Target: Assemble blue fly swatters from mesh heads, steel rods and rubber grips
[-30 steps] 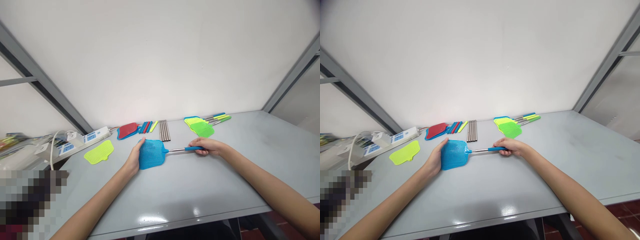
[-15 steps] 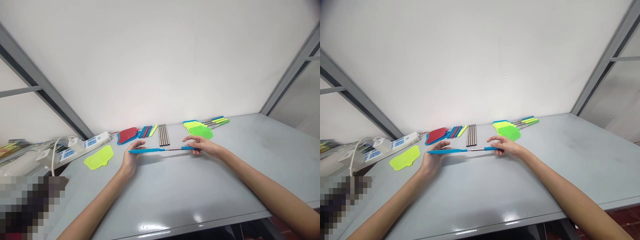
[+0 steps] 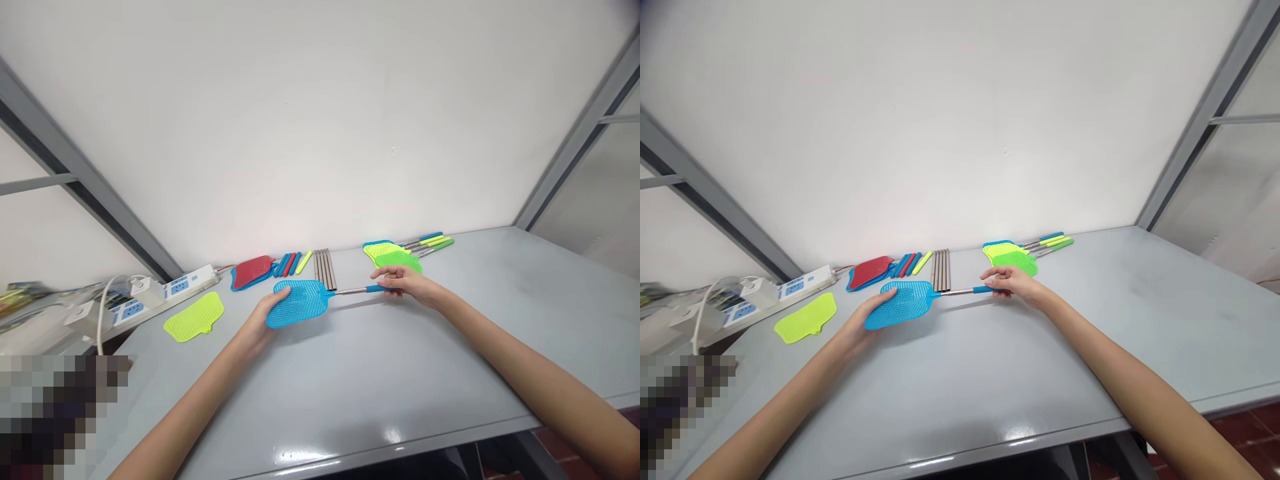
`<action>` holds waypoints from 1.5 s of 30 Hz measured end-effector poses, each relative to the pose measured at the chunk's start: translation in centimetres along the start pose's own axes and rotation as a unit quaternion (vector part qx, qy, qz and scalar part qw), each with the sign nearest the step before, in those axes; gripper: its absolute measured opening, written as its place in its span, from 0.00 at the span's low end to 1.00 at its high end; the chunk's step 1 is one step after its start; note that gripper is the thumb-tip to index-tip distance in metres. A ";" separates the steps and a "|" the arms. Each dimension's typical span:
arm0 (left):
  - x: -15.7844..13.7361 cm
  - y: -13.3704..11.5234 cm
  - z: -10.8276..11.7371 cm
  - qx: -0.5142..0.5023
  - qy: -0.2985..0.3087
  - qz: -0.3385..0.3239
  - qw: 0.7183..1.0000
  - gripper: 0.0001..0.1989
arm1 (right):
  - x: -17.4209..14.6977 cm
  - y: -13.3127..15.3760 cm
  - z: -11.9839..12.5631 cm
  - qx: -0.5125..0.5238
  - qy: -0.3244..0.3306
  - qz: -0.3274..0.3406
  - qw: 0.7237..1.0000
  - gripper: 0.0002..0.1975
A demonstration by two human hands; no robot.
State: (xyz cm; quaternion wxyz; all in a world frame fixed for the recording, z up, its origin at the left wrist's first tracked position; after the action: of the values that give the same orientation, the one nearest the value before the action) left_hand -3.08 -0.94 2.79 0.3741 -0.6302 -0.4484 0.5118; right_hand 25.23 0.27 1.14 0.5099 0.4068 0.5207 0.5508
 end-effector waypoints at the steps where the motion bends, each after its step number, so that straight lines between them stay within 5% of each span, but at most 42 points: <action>1: -0.1 0.0 -0.1 0.018 0.016 0.003 1.000 0.14 | 0.0 0.0 0.0 -0.001 0.003 0.002 1.000 0.16; 11: -0.6 0.9 -0.2 0.082 0.074 0.048 0.993 0.23 | 0.1 -0.2 0.2 -0.008 0.017 -0.003 1.000 0.15; 24: -0.7 1.6 -0.5 0.074 0.070 0.044 0.994 0.23 | 0.0 -0.3 0.4 -0.014 0.020 -0.021 0.999 0.15; 34: -0.8 2.2 -1.8 -0.012 0.109 0.051 0.993 0.21 | -0.8 1.5 2.8 0.223 0.026 -0.007 0.974 0.14; 45: -1.8 3.0 -2.8 0.019 0.154 -0.009 0.988 0.22 | -1.2 -0.3 -4.5 0.255 0.058 -0.056 0.963 0.11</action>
State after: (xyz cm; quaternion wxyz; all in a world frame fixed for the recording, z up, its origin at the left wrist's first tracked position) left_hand 0.09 -3.64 1.05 0.4550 -0.6904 -0.3809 0.4138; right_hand 21.06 -1.61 0.38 0.3880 0.4608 0.6949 0.3928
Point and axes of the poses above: each hand's wrist, its own x-axis towards the middle knuckle, its own z-axis out of the back of the hand, y = z × x, the point moved 4 cm from there along x, towards the middle knuckle, and after that the axes turned 8 degrees about -y, right-handed, at the moved point
